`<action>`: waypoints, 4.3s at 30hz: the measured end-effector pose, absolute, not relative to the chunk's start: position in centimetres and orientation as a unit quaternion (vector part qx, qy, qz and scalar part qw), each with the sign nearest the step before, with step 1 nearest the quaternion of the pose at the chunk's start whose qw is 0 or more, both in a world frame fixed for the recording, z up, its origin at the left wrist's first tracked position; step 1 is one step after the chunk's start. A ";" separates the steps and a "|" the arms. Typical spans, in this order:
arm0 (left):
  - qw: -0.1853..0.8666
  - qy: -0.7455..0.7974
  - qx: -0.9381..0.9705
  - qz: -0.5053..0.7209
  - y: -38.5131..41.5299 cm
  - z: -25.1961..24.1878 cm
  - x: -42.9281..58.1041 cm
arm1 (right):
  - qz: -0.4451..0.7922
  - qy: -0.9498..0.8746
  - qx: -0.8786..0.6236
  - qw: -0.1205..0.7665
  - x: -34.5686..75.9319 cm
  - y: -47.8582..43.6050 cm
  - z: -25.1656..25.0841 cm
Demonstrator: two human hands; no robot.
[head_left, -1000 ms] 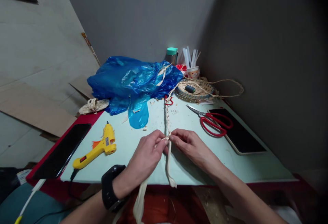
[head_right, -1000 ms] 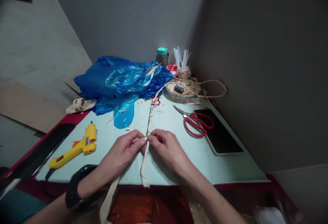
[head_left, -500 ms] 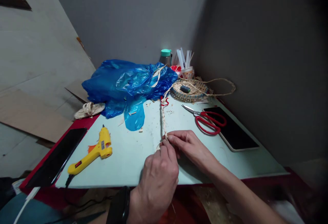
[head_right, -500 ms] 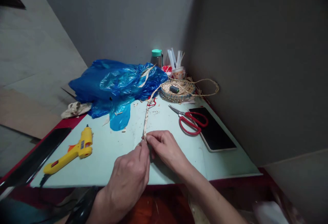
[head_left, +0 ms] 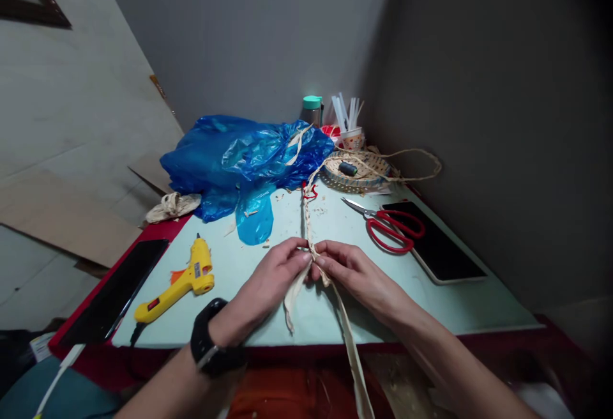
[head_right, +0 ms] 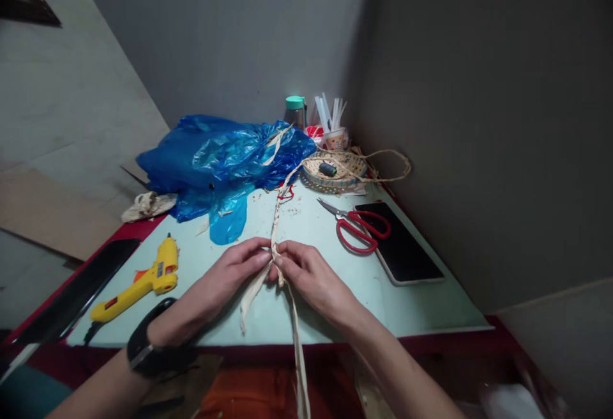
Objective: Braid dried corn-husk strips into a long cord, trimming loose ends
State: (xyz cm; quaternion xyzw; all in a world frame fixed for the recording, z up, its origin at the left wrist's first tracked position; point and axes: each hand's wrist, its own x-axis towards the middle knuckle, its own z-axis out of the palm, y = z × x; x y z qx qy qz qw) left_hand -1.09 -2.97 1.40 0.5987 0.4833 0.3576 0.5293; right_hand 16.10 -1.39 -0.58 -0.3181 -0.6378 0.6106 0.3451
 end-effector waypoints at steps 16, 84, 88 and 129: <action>0.580 0.517 0.527 0.345 -2.2 -0.6 -0.3 | 0.414 -0.745 -0.442 0.281 16.3 -2.9 -0.7; 0.574 0.525 0.512 0.365 -2.5 -0.6 -0.2 | 0.341 -0.751 -0.491 0.280 19.5 -2.5 0.4; 0.567 0.513 0.530 0.367 -2.6 -0.5 -0.3 | 0.334 -0.753 -0.491 0.282 19.8 -1.6 0.2; 0.575 0.519 0.511 0.372 -2.5 -0.4 -0.3 | 0.213 -0.799 -0.472 0.307 20.2 -3.2 0.9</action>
